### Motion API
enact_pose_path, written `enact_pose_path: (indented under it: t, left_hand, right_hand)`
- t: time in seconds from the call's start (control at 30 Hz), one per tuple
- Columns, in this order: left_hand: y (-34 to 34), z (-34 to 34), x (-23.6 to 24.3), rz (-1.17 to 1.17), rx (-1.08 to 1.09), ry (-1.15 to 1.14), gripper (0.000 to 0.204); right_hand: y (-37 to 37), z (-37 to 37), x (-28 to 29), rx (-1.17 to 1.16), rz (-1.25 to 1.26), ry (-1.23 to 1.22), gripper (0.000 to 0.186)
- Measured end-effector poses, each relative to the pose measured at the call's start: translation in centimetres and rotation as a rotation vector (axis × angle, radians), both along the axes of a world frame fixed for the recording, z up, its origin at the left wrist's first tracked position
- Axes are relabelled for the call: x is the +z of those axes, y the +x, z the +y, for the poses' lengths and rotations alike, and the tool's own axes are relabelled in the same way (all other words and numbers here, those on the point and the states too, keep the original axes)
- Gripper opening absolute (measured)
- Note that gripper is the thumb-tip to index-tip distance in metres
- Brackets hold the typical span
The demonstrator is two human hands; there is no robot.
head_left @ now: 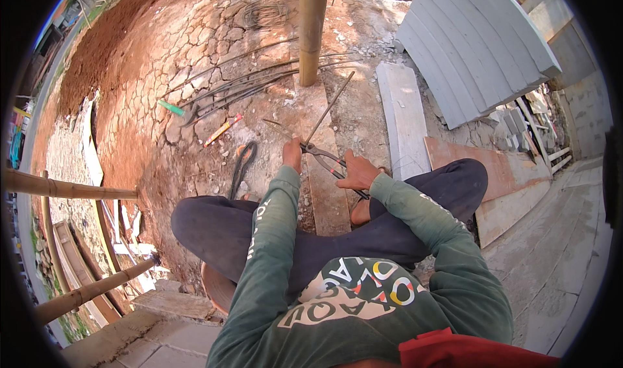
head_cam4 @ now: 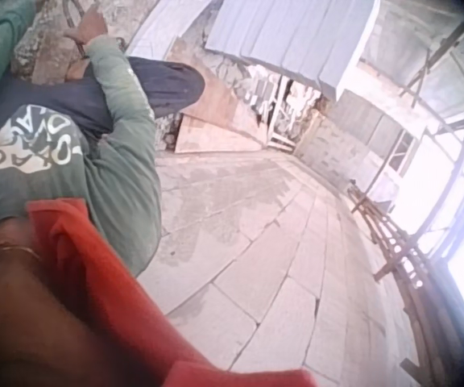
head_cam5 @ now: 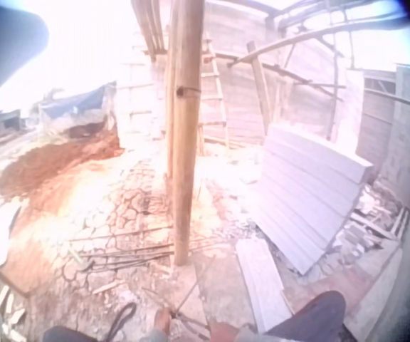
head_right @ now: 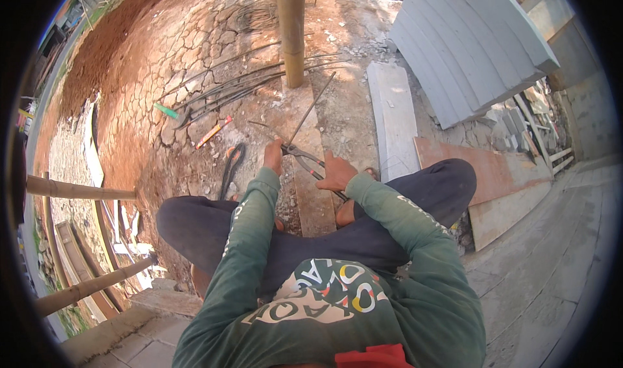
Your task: The person sits on the ground and repeatedly bends thin metal rods into curved shapes using hands and pliers. The person handles multiple rods one at a time, bending them and placing them on the ground.
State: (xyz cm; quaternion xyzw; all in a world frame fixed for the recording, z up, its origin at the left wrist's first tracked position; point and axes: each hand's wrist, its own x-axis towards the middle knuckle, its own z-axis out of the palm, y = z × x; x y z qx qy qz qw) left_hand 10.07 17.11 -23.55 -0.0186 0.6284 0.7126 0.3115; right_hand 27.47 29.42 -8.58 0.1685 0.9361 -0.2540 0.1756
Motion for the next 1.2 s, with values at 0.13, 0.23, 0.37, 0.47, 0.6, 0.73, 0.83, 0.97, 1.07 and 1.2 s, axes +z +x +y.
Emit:
enact_pose_path:
  t: [0.13,0.23,0.37,0.47,0.6,0.73,0.83,0.97,1.07,1.2]
  left_hand:
    - [0.1,0.1,-0.1,0.010,0.008,0.002,0.032]
    - [0.0,0.3,-0.1,0.024,0.001,-0.023,0.031]
    - [0.3,0.5,0.7,-0.023,0.062,0.034,0.033]
    - [0.7,0.5,1.5,-0.053,0.100,0.091,0.032]
    - [0.3,0.4,1.3,-0.086,0.109,0.159,0.027]
    - [-0.5,-0.1,-0.2,-0.098,-0.101,0.049,0.026]
    - [-0.2,-0.3,-1.0,-0.084,-0.138,0.065,0.024]
    - [0.0,-0.1,-0.7,-0.080,-0.171,0.025,0.024]
    - [0.2,0.4,0.0,-0.052,-0.187,-0.002,0.026]
    - [0.1,1.0,0.5,0.042,-0.186,-0.092,0.027]
  right_hand:
    - [0.8,-0.8,-0.7,0.084,0.230,0.333,0.035]
    - [1.2,-0.6,-1.8,0.120,0.285,0.454,0.026]
    - [-0.4,1.2,-2.8,-0.130,-0.225,-0.573,0.034]
    - [-0.1,1.3,-2.7,-0.815,-0.456,-1.340,0.038]
    - [0.2,0.9,-1.6,-0.428,-0.410,-1.014,0.051]
    - [1.2,0.0,-0.8,-0.026,-0.075,-0.012,0.062]
    - [2.8,-0.9,-1.0,0.042,0.175,0.446,0.050]
    - [3.8,-0.3,-1.6,0.159,0.326,0.729,0.022]
    - [4.0,-0.1,-2.0,0.140,0.209,0.618,0.020]
    - [4.0,-0.6,-1.9,0.117,0.292,0.745,0.009]
